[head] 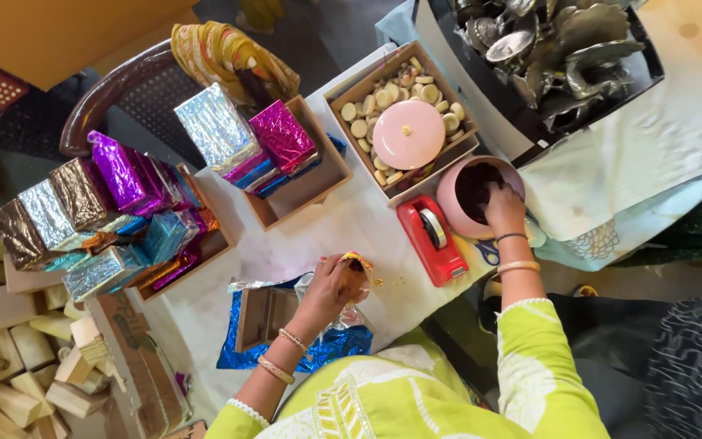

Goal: Wrapping rectangular items, likely soap bars, in colored foil and decorative plastic.

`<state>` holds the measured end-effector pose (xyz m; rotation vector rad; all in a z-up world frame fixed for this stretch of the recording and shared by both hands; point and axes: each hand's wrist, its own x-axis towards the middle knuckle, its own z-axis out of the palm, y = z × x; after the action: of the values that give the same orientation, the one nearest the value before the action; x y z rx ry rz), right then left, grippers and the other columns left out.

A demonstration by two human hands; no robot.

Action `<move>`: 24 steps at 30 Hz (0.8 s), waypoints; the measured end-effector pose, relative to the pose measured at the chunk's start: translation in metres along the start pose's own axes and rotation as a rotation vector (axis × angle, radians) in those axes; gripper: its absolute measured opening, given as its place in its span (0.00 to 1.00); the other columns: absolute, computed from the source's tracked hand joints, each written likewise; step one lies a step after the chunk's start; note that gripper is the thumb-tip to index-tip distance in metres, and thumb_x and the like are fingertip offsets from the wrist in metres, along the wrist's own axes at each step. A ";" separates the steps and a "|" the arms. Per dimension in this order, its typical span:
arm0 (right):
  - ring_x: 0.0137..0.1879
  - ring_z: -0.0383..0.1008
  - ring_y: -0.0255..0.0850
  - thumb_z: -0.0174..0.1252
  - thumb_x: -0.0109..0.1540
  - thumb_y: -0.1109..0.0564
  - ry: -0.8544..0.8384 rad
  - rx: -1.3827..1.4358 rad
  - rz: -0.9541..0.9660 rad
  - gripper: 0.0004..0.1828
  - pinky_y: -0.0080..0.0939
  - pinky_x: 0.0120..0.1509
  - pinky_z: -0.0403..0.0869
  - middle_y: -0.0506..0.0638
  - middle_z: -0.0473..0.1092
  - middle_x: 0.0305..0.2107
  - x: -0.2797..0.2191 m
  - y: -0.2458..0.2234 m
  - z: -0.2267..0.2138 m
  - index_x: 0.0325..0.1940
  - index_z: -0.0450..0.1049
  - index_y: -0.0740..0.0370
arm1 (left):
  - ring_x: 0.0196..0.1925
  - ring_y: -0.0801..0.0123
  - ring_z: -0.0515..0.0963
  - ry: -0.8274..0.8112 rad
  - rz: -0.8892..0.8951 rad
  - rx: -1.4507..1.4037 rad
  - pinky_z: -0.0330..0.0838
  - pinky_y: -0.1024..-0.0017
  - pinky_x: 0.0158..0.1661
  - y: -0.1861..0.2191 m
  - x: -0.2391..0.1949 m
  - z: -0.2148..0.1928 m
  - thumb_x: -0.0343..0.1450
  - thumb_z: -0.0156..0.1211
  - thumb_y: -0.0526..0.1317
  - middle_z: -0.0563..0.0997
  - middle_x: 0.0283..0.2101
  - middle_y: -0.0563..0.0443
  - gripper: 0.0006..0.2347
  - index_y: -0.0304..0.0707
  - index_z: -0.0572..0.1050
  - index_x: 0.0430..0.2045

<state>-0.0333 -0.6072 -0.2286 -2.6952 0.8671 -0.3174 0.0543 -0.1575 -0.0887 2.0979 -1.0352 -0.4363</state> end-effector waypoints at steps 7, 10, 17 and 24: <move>0.47 0.76 0.59 0.70 0.56 0.56 -0.138 0.013 0.095 0.09 0.57 0.53 0.74 0.60 0.75 0.38 0.003 -0.004 0.006 0.38 0.78 0.59 | 0.58 0.41 0.70 0.003 -0.015 0.006 0.69 0.57 0.58 0.006 -0.004 -0.007 0.60 0.64 0.27 0.69 0.60 0.39 0.27 0.31 0.67 0.56; 0.45 0.76 0.59 0.70 0.55 0.58 0.009 0.160 0.077 0.09 0.56 0.51 0.74 0.60 0.75 0.35 -0.003 -0.019 -0.015 0.33 0.77 0.62 | 0.57 0.41 0.69 -0.019 -0.054 -0.007 0.69 0.57 0.58 0.008 -0.005 -0.009 0.60 0.65 0.27 0.68 0.59 0.39 0.28 0.31 0.67 0.56; 0.43 0.78 0.40 0.56 0.71 0.53 0.114 1.099 0.224 0.10 0.41 0.47 0.80 0.52 0.75 0.38 -0.018 -0.065 -0.061 0.44 0.67 0.63 | 0.59 0.43 0.70 -0.009 -0.065 -0.023 0.69 0.57 0.58 0.011 -0.005 -0.008 0.61 0.65 0.28 0.69 0.58 0.40 0.27 0.33 0.68 0.56; 0.46 0.74 0.34 0.49 0.75 0.51 -0.247 1.358 -0.008 0.12 0.35 0.54 0.74 0.51 0.75 0.39 -0.075 -0.179 -0.140 0.47 0.66 0.63 | 0.57 0.45 0.73 0.031 -0.092 -0.143 0.71 0.61 0.56 0.015 -0.002 -0.012 0.64 0.67 0.33 0.71 0.56 0.39 0.21 0.33 0.70 0.52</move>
<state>-0.0391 -0.4528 -0.0467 -1.4168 0.3149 -0.3683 0.0516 -0.1560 -0.0699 2.0237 -0.8662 -0.5063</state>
